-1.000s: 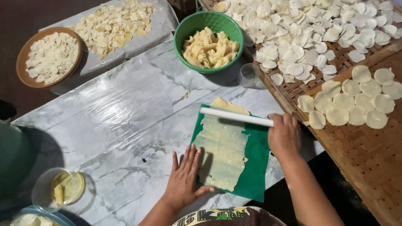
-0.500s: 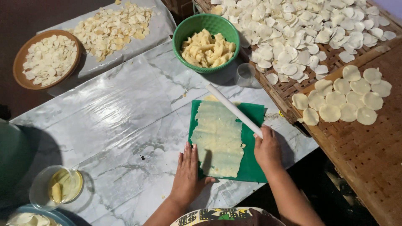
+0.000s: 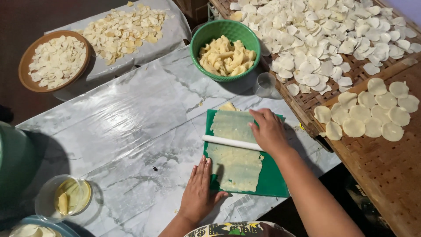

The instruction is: Rolling out small pieces of dough into thin sheets using a rolling pin on a mat

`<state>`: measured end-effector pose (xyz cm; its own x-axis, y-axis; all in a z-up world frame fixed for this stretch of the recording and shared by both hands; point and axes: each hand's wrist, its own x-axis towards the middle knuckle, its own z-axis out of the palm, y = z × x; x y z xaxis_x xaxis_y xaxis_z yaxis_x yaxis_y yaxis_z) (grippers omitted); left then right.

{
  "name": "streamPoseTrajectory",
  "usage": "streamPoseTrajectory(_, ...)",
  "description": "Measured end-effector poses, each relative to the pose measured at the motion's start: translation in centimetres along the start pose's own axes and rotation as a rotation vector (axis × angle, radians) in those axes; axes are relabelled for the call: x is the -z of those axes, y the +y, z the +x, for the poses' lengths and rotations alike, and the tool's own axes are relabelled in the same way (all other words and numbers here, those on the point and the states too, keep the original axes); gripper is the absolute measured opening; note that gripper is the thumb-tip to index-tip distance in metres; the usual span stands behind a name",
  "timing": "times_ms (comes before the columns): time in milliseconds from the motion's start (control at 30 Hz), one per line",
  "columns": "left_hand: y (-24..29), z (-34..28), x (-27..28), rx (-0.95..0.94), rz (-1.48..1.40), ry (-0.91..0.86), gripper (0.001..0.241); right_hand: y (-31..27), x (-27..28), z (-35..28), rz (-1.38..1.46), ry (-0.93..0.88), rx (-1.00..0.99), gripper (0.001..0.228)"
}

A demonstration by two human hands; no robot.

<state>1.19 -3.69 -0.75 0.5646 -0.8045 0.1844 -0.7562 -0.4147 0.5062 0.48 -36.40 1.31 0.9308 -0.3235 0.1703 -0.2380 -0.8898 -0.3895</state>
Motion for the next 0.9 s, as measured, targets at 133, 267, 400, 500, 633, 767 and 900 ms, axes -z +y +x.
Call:
streamPoseTrajectory(133,-0.3,-0.2,-0.3,-0.009,-0.018,0.030,0.113,-0.3,-3.7,6.6,0.024,-0.170,-0.141,0.050)
streamPoseTrajectory(267,-0.3,0.1,0.3,0.010,-0.071,0.004,0.113,-1.1,-4.8,8.5,-0.014,-0.153,-0.110,0.021)
streamPoseTrajectory(400,0.0,0.1,0.7,0.005,-0.111,0.019,0.106,-1.9,-2.9,8.9,0.139,-0.226,-0.142,0.019)
streamPoseTrajectory(500,0.1,0.3,1.0,0.014,-0.110,0.002,0.109,-1.8,-0.8,9.6,0.398,-0.364,-0.318,0.028)
streamPoseTrajectory(633,0.1,0.2,0.9,0.012,-0.115,0.018,0.109,0.3,-0.7,9.9,0.386,-0.470,-0.255,0.052)
streamPoseTrajectory(767,-0.1,0.0,0.3,-0.001,-0.117,0.044,0.105,2.0,-0.4,9.4,0.418,-0.298,-0.230,0.011)
streamPoseTrajectory(900,0.1,0.3,0.3,0.050,-0.061,-0.006,0.103,3.3,0.7,8.5,0.476,-0.045,-0.220,0.016)
